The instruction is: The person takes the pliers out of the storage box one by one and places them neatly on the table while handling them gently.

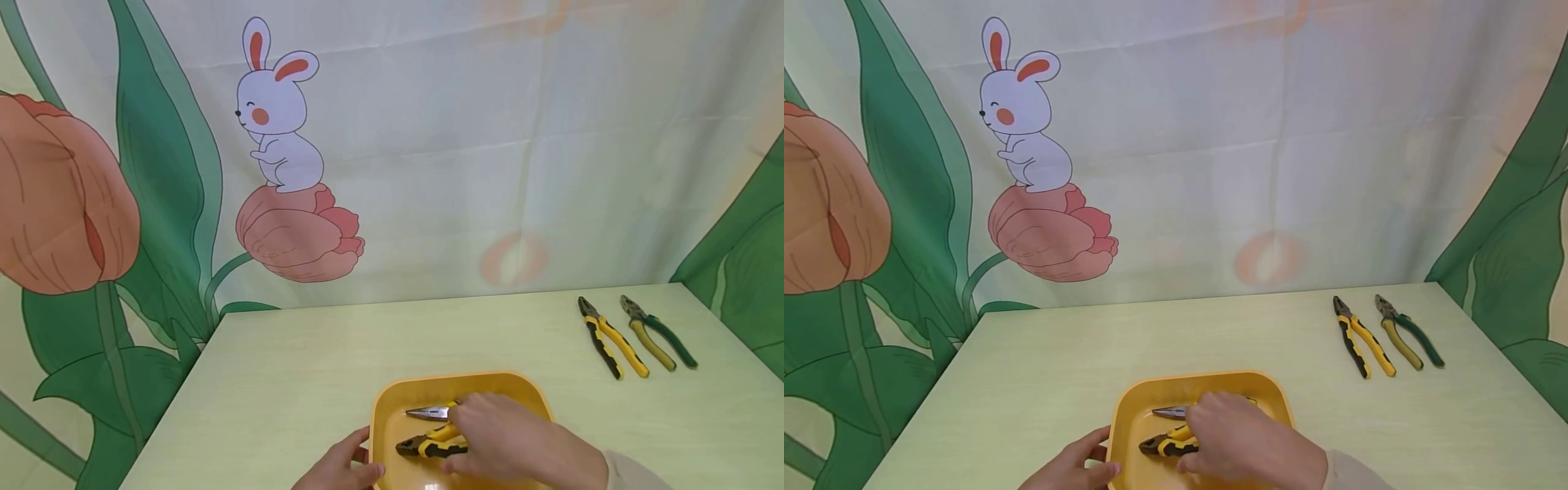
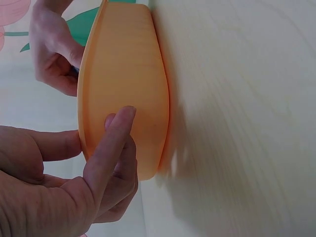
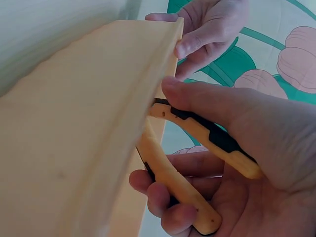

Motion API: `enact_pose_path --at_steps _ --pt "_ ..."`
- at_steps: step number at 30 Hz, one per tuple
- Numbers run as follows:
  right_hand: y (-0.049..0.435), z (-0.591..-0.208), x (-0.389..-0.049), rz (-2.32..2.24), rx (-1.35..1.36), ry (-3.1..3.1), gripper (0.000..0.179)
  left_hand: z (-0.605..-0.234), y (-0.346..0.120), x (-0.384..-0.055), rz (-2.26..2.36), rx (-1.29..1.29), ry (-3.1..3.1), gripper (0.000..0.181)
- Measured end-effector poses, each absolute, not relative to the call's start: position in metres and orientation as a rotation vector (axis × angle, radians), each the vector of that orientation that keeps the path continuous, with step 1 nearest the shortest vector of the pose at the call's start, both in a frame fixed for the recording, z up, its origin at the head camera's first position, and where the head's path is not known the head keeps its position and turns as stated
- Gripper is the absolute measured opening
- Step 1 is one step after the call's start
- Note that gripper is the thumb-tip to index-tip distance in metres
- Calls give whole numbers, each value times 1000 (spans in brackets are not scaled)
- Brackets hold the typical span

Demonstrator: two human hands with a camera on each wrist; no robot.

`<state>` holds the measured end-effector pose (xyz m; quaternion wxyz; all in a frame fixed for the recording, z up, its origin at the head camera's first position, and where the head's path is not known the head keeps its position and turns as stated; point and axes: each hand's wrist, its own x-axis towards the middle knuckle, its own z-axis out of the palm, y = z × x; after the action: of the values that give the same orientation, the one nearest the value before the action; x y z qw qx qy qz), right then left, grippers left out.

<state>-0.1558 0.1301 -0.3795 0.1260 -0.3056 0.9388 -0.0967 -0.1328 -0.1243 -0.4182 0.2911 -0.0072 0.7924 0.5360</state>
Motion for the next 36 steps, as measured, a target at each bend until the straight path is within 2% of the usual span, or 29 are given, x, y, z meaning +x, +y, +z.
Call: enact_pose_path --at_steps 15,36 --pt "132 -367 -155 -279 -970 2765 41 -419 -128 -131 1520 85 2048 60" --pt "147 -340 -148 -253 -976 2757 41 -418 -126 -129 1509 37 2067 60"
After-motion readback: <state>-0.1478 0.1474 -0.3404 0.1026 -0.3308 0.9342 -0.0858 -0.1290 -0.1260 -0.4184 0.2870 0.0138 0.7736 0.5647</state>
